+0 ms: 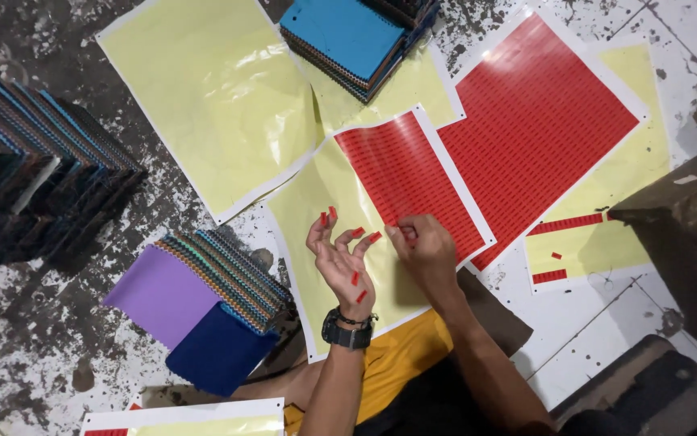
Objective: The person sits on the floor and assembles spiral-bound notebooks by hand. They pick up blue notebook covers, insert colorful paper inserts, and apply small red adhesive stickers to the top edge of the covers. The finished notebooks are stacked in a pile on the floor.
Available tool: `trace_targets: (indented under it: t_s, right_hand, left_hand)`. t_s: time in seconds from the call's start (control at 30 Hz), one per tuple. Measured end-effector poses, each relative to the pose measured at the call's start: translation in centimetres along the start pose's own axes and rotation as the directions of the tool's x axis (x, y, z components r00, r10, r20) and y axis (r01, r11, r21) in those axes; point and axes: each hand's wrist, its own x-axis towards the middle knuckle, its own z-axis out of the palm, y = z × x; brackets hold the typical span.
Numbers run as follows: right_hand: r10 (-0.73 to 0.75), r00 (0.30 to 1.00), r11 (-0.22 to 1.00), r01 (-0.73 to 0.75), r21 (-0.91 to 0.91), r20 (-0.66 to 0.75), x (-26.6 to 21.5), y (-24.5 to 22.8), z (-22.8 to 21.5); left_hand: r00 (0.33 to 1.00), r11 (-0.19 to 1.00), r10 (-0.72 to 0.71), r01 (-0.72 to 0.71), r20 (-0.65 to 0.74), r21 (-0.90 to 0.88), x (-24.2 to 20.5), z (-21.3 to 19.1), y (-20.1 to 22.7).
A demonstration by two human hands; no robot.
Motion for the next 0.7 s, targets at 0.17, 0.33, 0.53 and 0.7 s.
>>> trace_targets:
  t_s: [0.17, 0.33, 0.53, 0.7]
  right_hand:
    - [0.064, 0.998, 0.994, -0.065, 0.085, 0.013, 0.0, 0.0, 0.4]
    - [0.003, 0.999, 0.996, 0.001, 0.090, -0.053, -0.3, -1.0, -0.3]
    - [0.003, 0.999, 0.858, -0.028, 0.513, 0.051, -2.1, -3.0, -3.7]
    - [-0.043, 0.952, 0.692, -0.191, 0.696, 0.304, -5.6, -5.2, -3.6]
  left_hand:
    - [1.000, 1.000, 0.014, -0.014, 0.018, 0.014, 0.2, -0.5, -0.3]
    - [1.000, 1.000, 0.014, -0.015, 0.001, 0.020, 0.1, -0.4, -0.3]
    - [0.999, 1.000, 0.008, -0.008, -0.039, -0.008, 0.0, -0.1, 0.3]
    - [0.999, 1.000, 0.012, -0.013, -0.050, -0.009, 0.4, 0.1, -0.1]
